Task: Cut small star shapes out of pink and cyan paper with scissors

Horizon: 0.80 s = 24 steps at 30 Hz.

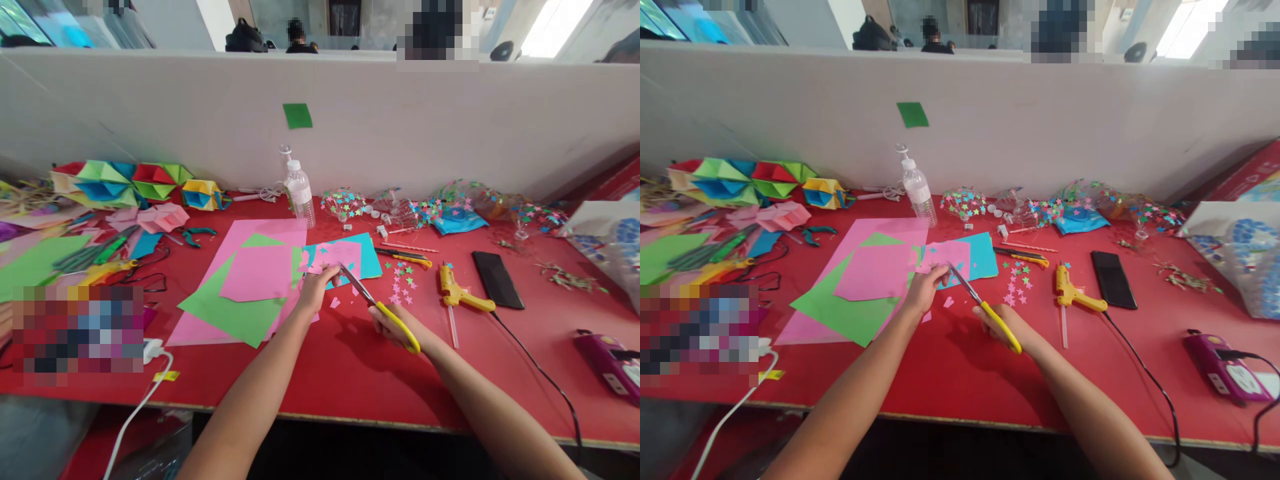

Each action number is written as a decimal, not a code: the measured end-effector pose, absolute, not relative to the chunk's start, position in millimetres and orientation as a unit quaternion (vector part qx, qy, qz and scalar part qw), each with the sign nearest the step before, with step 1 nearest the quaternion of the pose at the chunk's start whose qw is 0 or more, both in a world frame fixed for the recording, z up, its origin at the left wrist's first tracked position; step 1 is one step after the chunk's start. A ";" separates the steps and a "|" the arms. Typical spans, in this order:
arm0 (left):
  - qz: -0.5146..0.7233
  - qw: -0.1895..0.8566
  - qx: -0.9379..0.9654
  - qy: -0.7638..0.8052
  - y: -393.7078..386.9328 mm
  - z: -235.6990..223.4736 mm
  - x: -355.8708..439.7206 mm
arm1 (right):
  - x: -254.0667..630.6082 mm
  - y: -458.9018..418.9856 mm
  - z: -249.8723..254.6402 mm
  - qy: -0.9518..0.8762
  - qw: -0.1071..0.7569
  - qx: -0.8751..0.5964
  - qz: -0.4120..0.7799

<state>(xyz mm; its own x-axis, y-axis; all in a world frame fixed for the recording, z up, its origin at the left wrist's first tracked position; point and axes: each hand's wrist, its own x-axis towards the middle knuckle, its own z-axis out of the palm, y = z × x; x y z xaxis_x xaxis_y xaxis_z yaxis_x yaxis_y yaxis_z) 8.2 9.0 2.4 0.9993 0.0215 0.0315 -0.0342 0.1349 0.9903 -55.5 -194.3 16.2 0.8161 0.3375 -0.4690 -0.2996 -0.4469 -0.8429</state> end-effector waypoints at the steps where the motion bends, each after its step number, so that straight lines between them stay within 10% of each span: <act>1: 0.018 0.755 0.655 -0.006 9.1 2.5 8.3 | -55.5 -194.3 16.8 -0.010 0.526 -0.794 0.303; 24: 0.073 0.803 0.587 0.071 8.8 2.6 11.6 | -54.3 -198.9 13.9 -0.037 0.576 -0.750 0.323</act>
